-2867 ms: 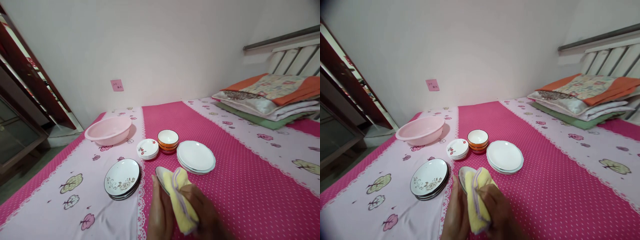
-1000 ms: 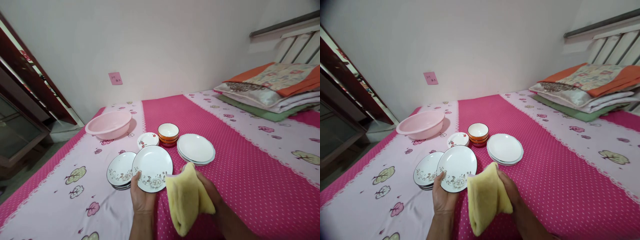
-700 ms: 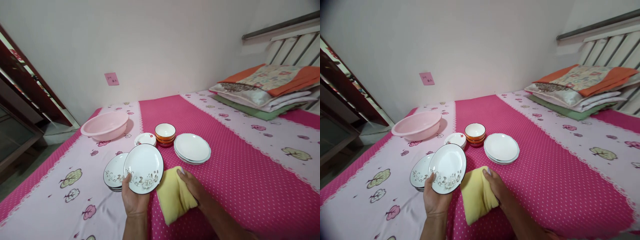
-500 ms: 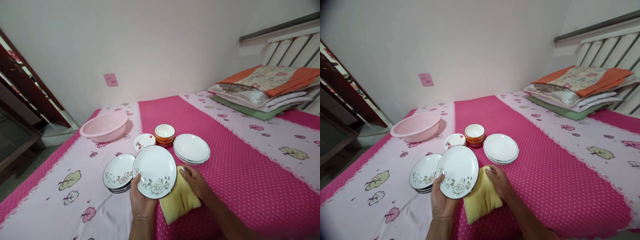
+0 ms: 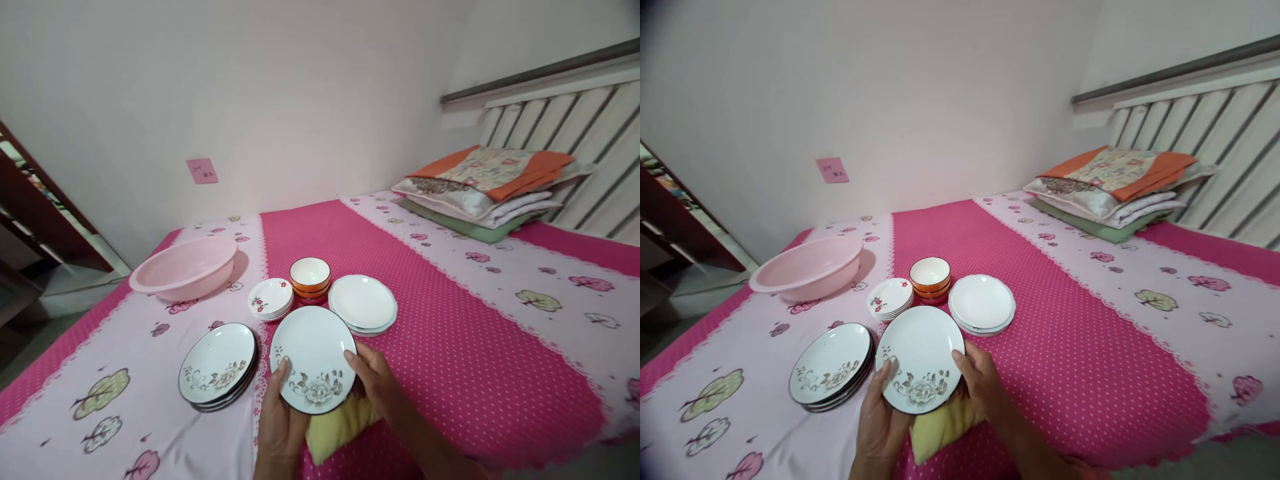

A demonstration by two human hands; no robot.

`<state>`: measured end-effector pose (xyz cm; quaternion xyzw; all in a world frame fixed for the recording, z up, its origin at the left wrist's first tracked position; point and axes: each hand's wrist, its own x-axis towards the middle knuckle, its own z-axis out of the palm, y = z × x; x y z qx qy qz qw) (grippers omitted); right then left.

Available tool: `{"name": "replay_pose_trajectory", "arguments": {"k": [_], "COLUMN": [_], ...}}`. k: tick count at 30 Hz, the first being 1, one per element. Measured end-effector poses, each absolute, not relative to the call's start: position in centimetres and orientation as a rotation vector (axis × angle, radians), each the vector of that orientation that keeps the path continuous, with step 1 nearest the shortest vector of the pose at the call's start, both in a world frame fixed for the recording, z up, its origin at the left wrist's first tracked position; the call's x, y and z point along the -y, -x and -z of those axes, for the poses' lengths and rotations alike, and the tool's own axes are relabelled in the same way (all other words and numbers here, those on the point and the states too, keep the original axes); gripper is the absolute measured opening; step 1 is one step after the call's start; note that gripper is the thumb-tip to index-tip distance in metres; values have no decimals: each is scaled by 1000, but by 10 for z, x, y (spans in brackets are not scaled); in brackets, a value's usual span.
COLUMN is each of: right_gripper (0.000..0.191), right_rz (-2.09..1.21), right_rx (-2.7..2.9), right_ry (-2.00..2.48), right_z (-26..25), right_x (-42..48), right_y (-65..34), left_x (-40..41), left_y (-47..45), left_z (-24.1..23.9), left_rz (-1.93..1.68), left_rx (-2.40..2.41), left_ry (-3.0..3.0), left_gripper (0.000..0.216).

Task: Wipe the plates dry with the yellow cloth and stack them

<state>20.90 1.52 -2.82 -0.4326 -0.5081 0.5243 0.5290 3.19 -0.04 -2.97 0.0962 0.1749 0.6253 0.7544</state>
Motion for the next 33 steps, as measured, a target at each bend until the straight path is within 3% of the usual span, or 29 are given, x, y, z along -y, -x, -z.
{"name": "replay_pose_trajectory", "arguments": {"k": [7,14,33], "right_gripper": [48,54,71], "right_rz": [-1157,-971,-887], "right_rx": [915,747,711], "right_ry": [1161,1219,1308], "right_z": [41,47,63], "right_x": [-34,-54,-70], "right_y": [-237,-286,-299], "left_x": [-1,-3,-8], "left_y": [-48,-47,-48], "left_z": [31,40,47], "left_rz": [-1323,-1165,-1171], "left_rx": [-666,-904,-906], "left_ry": [-561,-880,-841], "left_gripper": [57,51,59]}}
